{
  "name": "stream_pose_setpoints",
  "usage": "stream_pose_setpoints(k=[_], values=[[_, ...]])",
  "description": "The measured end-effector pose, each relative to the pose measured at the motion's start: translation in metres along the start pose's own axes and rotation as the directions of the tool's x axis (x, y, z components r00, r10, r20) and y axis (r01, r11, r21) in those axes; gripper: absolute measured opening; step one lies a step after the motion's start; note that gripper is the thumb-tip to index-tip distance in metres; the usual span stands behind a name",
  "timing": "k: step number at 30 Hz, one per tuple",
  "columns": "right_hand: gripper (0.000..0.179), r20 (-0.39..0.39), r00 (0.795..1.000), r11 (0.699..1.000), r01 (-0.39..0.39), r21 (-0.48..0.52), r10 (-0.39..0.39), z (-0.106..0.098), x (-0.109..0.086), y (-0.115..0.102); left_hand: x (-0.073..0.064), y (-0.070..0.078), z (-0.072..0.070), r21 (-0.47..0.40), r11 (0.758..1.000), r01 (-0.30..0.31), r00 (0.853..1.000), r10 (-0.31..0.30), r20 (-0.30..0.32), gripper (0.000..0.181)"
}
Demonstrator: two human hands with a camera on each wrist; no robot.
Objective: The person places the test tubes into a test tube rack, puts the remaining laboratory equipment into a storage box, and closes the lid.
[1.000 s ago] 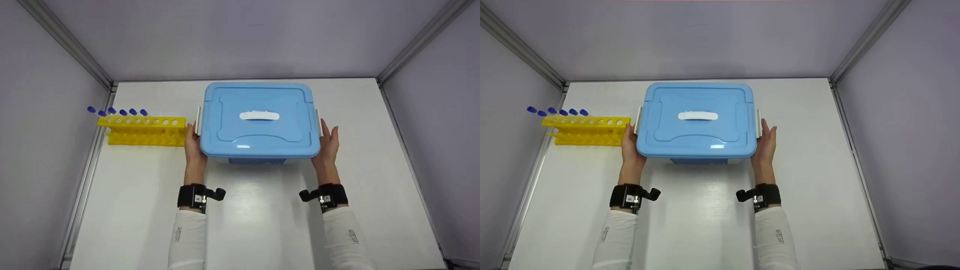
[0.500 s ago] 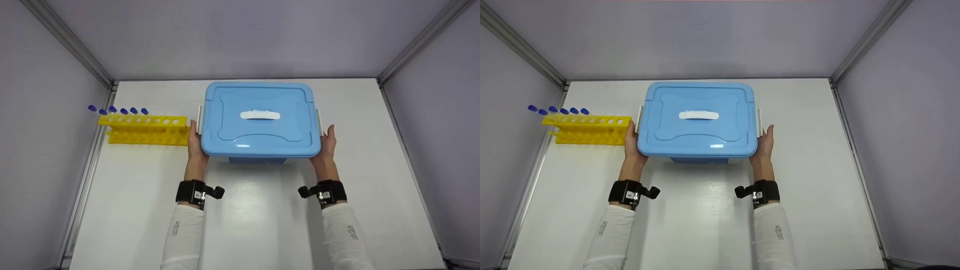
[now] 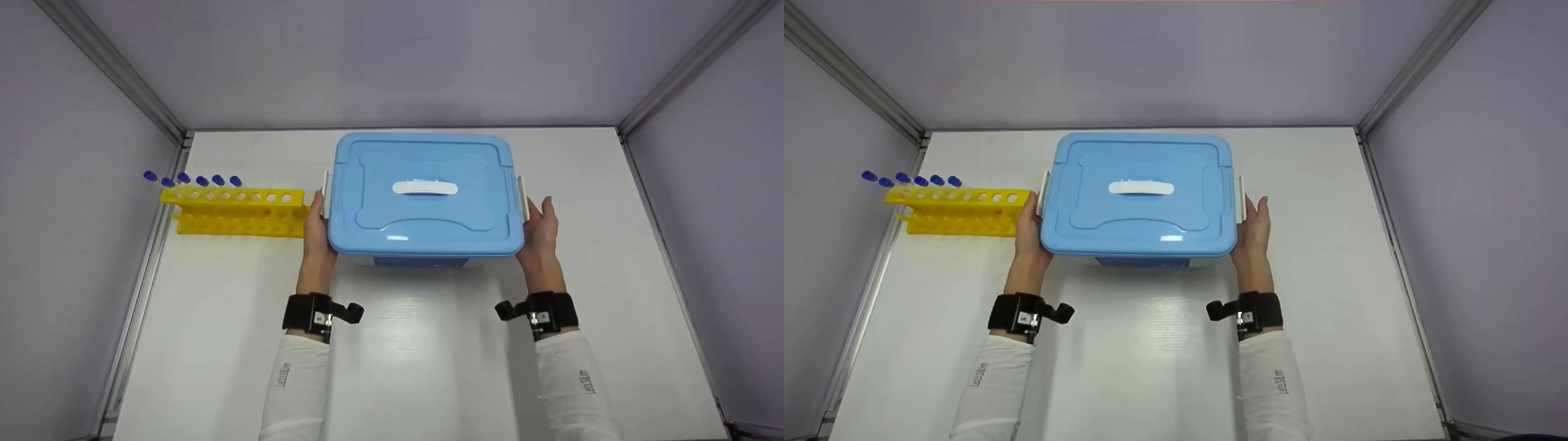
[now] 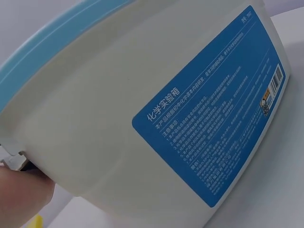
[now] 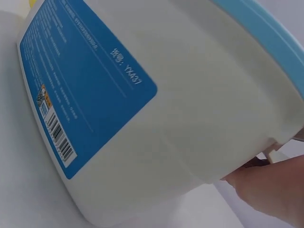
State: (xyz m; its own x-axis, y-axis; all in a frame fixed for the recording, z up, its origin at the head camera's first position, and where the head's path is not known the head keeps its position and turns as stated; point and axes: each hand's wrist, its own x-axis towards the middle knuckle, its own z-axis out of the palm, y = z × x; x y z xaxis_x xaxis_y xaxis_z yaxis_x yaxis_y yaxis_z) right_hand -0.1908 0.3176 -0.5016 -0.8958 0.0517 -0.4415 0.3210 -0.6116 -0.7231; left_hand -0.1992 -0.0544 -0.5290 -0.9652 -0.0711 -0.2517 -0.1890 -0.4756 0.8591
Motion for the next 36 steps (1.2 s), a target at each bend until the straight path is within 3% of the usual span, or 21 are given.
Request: stream_pose_setpoints(k=[4,12,15,18,22,27,31,33,36], values=[[0.072,0.037,0.999,1.0,0.003,-0.015,-0.002,0.001,-0.004,-0.006,0.0,0.005,0.0,0.07,0.997,0.014,0.999,-0.012,-0.041,0.059],[0.069,0.01,1.0,0.998,0.027,-0.065,-0.027,0.01,-0.011,-0.016,-0.001,0.018,0.003,0.185,0.981,0.058,0.996,-0.043,-0.083,0.065],[0.068,-0.009,0.999,0.987,0.048,-0.152,-0.05,0.013,-0.012,-0.017,-0.003,0.023,0.008,0.304,0.95,0.077,0.994,-0.047,-0.104,0.068],[0.066,-0.021,0.996,0.956,0.074,-0.285,-0.084,0.017,-0.012,-0.017,-0.004,0.026,0.013,0.428,0.9,0.087,0.992,-0.038,-0.121,0.07],[0.068,-0.05,0.99,0.846,0.084,-0.527,-0.129,0.022,-0.013,-0.017,-0.005,0.026,0.017,0.541,0.837,0.079,0.993,-0.015,-0.121,0.071],[0.077,-0.056,0.979,0.667,0.093,-0.739,-0.198,0.027,-0.012,-0.014,-0.005,0.024,0.018,0.612,0.79,0.047,0.994,0.021,-0.104,0.07],[0.08,0.011,0.968,0.509,0.141,-0.849,-0.25,0.028,-0.011,-0.011,-0.006,0.024,0.019,0.663,0.749,-0.009,0.996,0.065,-0.06,0.068],[0.078,0.06,0.961,0.421,0.173,-0.89,-0.269,0.029,-0.011,-0.009,-0.006,0.025,0.02,0.7,0.713,-0.038,0.996,0.079,-0.027,0.067],[0.076,0.12,0.951,0.316,0.212,-0.925,-0.285,0.03,-0.011,-0.008,-0.008,0.026,0.022,0.767,0.64,-0.052,0.997,0.071,0.007,0.065]])
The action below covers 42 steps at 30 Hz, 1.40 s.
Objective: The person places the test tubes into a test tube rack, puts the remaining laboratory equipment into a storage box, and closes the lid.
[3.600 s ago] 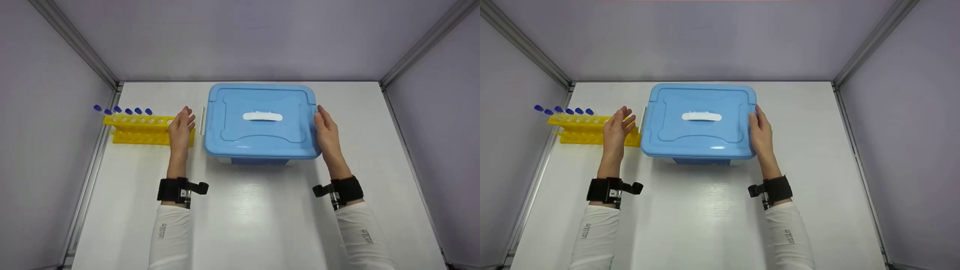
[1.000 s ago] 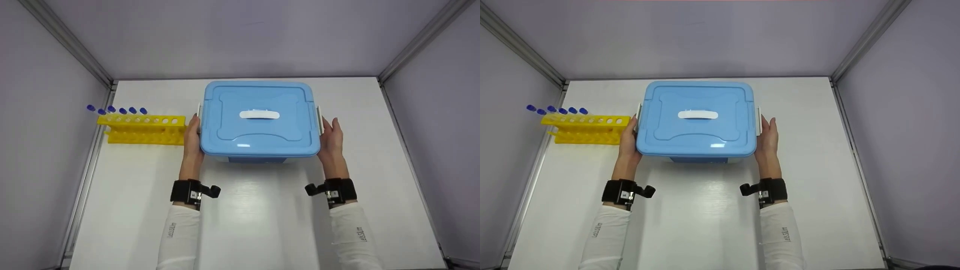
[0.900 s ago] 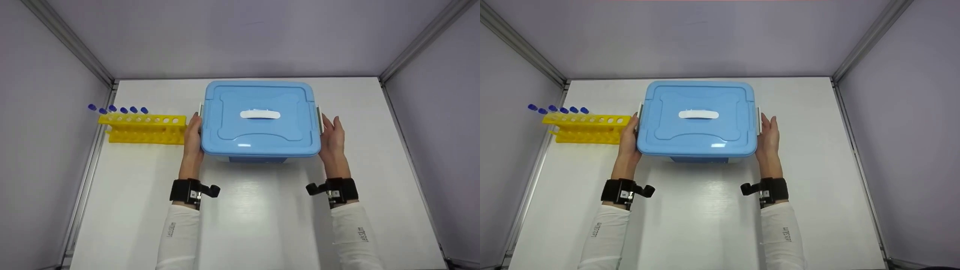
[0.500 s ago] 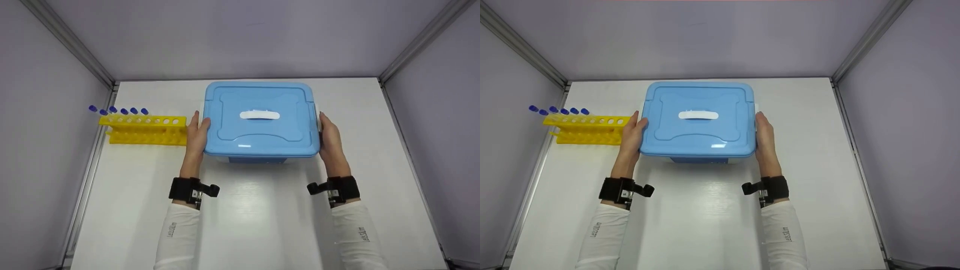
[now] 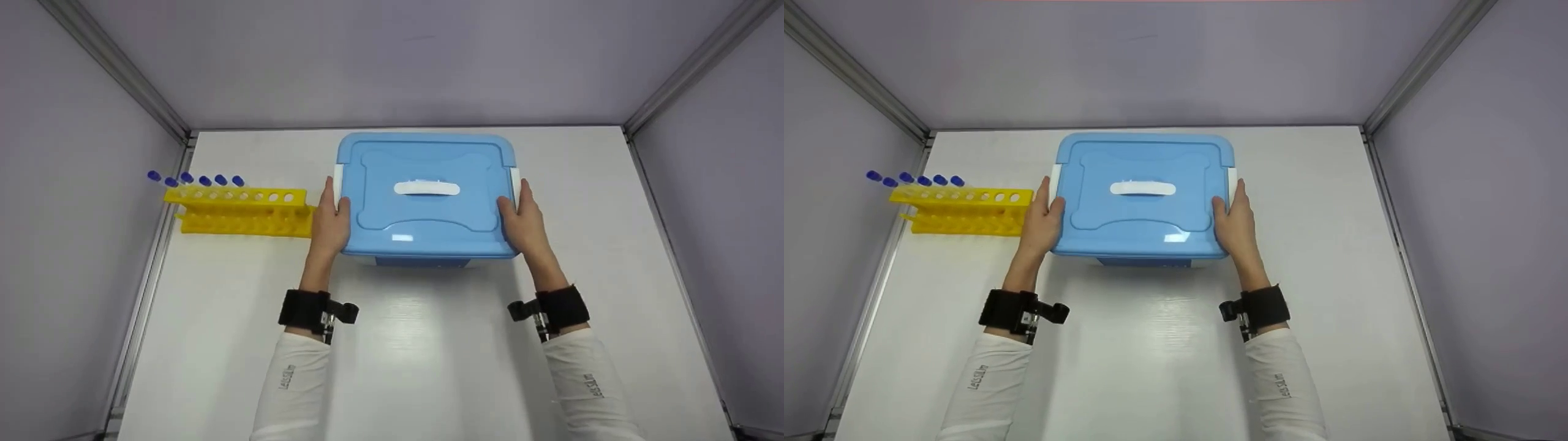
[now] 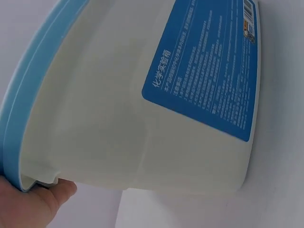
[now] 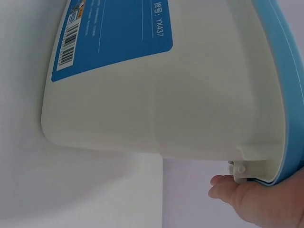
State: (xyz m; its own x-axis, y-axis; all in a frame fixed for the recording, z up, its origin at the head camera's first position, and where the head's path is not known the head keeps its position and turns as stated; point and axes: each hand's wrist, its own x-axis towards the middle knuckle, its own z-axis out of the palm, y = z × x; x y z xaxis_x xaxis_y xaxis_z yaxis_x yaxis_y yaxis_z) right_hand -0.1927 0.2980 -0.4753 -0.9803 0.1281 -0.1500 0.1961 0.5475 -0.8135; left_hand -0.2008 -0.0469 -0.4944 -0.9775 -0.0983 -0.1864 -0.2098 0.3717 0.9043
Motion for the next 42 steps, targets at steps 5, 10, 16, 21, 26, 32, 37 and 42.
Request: stream_pose_setpoints(k=[5,10,16,21,26,32,37,42], values=[[0.072,0.009,0.999,0.996,0.046,-0.075,-0.046,0.002,-0.001,-0.001,-0.002,0.002,-0.001,0.101,0.995,-0.01,1.0,0.008,0.015,0.064],[0.067,-0.002,0.999,0.997,0.037,-0.061,-0.037,0.003,0.0,0.005,-0.005,-0.003,-0.001,0.036,0.999,-0.019,1.0,0.02,-0.022,0.064],[0.065,-0.059,0.998,0.998,0.039,0.052,-0.036,0.003,0.003,0.016,-0.008,-0.007,-0.002,-0.063,0.998,-0.029,0.997,0.024,-0.077,0.062],[0.065,-0.064,0.998,0.993,0.029,0.112,-0.022,0.001,0.001,0.026,-0.008,-0.008,-0.006,-0.075,0.997,-0.016,0.999,0.012,-0.05,0.062],[0.062,-0.085,0.996,0.994,0.018,0.104,-0.01,-0.005,-0.004,0.031,-0.009,-0.015,-0.012,-0.072,0.997,-0.002,0.999,0.0,-0.036,0.058],[0.056,-0.128,0.991,0.997,0.055,0.059,-0.047,-0.012,-0.008,0.039,-0.011,-0.024,-0.022,-0.023,1.0,-0.01,1.0,0.01,-0.02,0.054],[0.057,-0.123,0.987,0.994,0.109,0.01,-0.107,-0.02,-0.012,0.048,-0.012,-0.031,-0.029,0.004,1.0,-0.03,0.999,0.03,-0.024,0.054],[0.052,-0.155,0.974,0.985,0.156,-0.073,-0.166,-0.033,-0.016,0.058,-0.016,-0.039,-0.033,0.082,0.988,-0.128,0.989,0.133,-0.07,0.048]])
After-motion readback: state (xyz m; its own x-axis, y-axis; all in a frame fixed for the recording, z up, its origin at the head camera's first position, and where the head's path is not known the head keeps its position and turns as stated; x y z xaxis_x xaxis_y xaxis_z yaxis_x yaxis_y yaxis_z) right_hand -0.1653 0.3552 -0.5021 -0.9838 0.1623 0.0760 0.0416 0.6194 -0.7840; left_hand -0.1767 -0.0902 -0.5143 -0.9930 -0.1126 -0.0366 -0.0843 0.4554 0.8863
